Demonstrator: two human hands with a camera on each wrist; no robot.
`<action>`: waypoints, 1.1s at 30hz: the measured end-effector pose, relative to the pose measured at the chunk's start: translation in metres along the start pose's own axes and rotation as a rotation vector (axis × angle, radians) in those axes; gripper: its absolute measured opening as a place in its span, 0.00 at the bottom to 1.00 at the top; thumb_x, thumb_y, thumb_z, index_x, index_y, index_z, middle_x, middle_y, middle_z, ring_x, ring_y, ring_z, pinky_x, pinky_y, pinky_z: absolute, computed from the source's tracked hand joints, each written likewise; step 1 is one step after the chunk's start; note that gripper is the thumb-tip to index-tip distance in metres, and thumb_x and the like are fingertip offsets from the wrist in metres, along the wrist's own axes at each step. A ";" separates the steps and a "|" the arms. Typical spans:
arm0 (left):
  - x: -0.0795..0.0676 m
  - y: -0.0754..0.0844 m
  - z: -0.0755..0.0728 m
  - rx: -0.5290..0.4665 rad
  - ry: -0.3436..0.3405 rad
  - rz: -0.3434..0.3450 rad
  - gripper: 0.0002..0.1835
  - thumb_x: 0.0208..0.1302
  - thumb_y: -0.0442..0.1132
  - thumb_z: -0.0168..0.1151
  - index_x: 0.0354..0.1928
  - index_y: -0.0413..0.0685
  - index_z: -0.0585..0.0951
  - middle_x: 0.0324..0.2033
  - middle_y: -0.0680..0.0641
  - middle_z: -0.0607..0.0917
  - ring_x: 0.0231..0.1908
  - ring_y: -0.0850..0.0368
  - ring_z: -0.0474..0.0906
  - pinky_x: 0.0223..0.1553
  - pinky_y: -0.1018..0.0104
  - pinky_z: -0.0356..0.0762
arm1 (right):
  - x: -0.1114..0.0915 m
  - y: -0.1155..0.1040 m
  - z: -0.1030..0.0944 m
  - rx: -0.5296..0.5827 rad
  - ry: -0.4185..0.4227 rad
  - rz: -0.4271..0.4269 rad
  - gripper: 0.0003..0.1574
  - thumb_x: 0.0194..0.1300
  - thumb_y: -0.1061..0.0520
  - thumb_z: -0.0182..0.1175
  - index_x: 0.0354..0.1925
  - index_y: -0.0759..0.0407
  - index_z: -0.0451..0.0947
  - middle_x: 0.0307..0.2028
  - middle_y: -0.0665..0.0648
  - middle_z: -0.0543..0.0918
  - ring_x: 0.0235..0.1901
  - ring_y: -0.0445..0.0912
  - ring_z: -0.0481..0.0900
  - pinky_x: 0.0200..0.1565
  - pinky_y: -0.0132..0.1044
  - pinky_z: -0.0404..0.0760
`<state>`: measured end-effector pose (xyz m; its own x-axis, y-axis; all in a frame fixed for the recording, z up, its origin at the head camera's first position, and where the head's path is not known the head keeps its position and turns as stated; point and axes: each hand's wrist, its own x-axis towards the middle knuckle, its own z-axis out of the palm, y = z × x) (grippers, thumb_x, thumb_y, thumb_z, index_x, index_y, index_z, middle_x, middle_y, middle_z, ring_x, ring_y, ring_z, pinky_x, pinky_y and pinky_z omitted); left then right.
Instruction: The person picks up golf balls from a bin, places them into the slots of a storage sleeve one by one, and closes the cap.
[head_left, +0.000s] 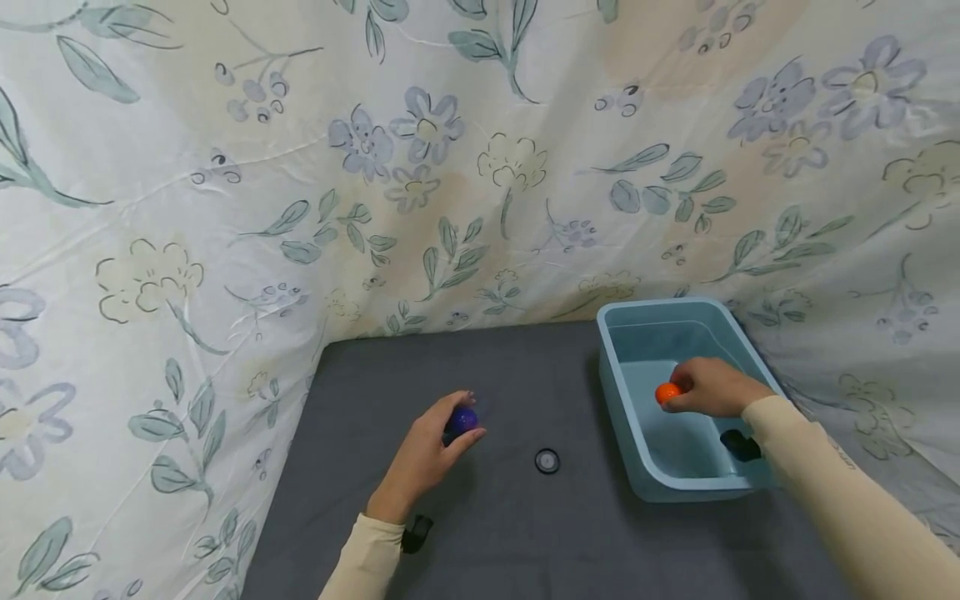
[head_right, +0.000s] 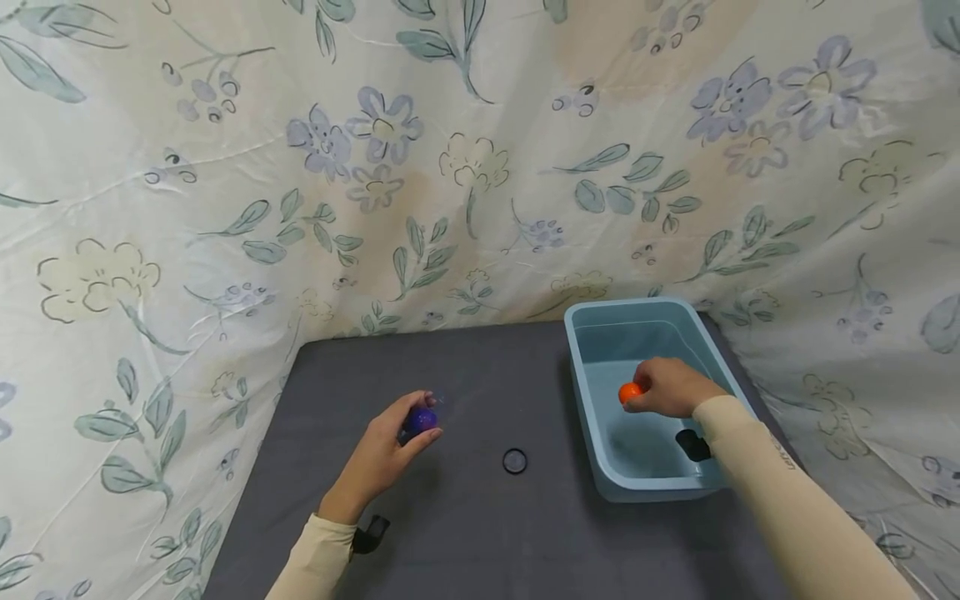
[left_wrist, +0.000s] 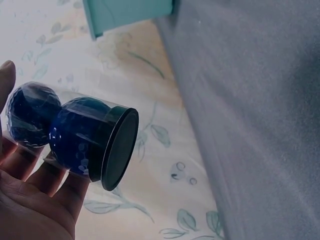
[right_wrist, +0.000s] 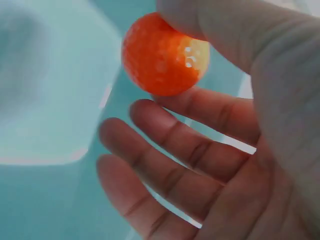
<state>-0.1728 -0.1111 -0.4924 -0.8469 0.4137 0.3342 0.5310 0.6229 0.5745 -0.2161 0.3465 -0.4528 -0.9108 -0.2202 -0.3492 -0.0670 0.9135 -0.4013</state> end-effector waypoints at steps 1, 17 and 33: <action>0.000 0.000 0.000 0.001 -0.001 0.001 0.29 0.66 0.57 0.58 0.66 0.59 0.67 0.59 0.58 0.77 0.59 0.62 0.76 0.55 0.62 0.79 | -0.002 -0.005 -0.001 0.005 0.030 -0.021 0.27 0.55 0.39 0.69 0.39 0.61 0.81 0.32 0.53 0.82 0.30 0.45 0.74 0.31 0.36 0.74; -0.001 0.003 0.003 -0.015 0.006 0.014 0.28 0.66 0.57 0.59 0.66 0.63 0.67 0.59 0.59 0.77 0.59 0.60 0.76 0.54 0.61 0.80 | -0.034 -0.072 -0.003 -0.057 0.412 -0.195 0.26 0.57 0.42 0.70 0.48 0.57 0.82 0.39 0.54 0.83 0.37 0.46 0.76 0.37 0.40 0.77; 0.001 0.008 0.007 -0.024 0.028 0.028 0.28 0.66 0.56 0.59 0.65 0.62 0.67 0.57 0.58 0.78 0.57 0.60 0.78 0.52 0.60 0.81 | -0.029 -0.137 0.027 0.243 0.551 -0.368 0.28 0.56 0.35 0.67 0.52 0.43 0.79 0.42 0.41 0.80 0.39 0.36 0.76 0.37 0.35 0.81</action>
<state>-0.1690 -0.1012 -0.4934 -0.8323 0.4122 0.3707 0.5540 0.5951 0.5822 -0.1698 0.2187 -0.4105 -0.9246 -0.2356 0.2995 -0.3755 0.6965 -0.6114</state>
